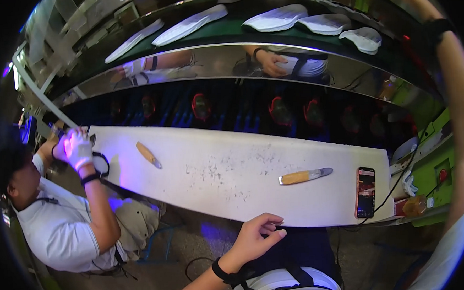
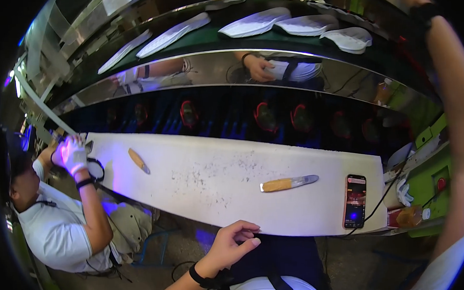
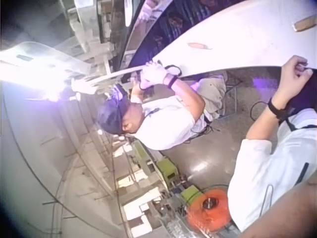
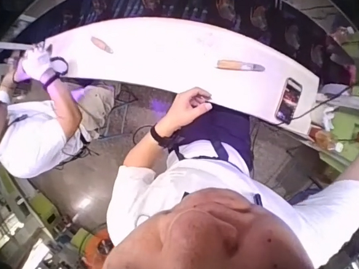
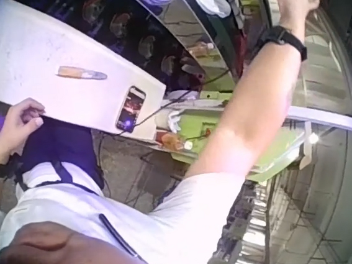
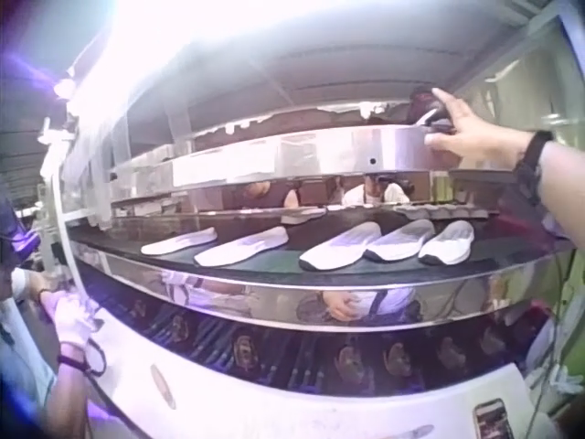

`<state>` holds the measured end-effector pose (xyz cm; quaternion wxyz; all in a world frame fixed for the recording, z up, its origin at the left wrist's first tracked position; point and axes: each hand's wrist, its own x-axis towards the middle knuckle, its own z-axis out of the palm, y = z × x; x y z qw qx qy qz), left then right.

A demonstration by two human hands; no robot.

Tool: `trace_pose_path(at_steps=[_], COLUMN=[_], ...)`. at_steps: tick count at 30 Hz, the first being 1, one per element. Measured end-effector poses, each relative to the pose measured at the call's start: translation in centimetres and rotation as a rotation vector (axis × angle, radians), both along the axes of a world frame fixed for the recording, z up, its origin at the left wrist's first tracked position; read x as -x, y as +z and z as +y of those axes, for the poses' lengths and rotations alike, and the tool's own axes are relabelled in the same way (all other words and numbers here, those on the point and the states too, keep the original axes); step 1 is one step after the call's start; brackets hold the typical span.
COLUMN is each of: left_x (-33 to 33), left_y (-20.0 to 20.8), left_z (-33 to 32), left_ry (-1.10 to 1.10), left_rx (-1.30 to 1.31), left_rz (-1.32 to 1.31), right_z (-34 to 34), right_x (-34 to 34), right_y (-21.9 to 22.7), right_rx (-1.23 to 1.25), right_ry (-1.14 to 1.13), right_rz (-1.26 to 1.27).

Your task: Manually assembling and inspecting shoe components on an industrial line.

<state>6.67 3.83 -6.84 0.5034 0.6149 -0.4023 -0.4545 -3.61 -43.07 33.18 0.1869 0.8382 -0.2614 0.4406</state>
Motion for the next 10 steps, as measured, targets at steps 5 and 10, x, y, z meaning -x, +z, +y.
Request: trace_pose_path(at_steps=[5, 10], left_x=[-1.4, -7.6], left_y=[1.5, 0.3], left_z=[-3.0, -15.2], left_ry=[0.03, 0.21], left_rx=[0.003, 0.221], left_rz=[-0.014, -0.105], right_z=[2.4, 3.0], right_x=[-2.3, -3.6], right_y=[-7.3, -17.7], right_rx=[-0.102, -0.389], right_ry=[0.168, 0.201], right_rz=[-0.052, 0.27])
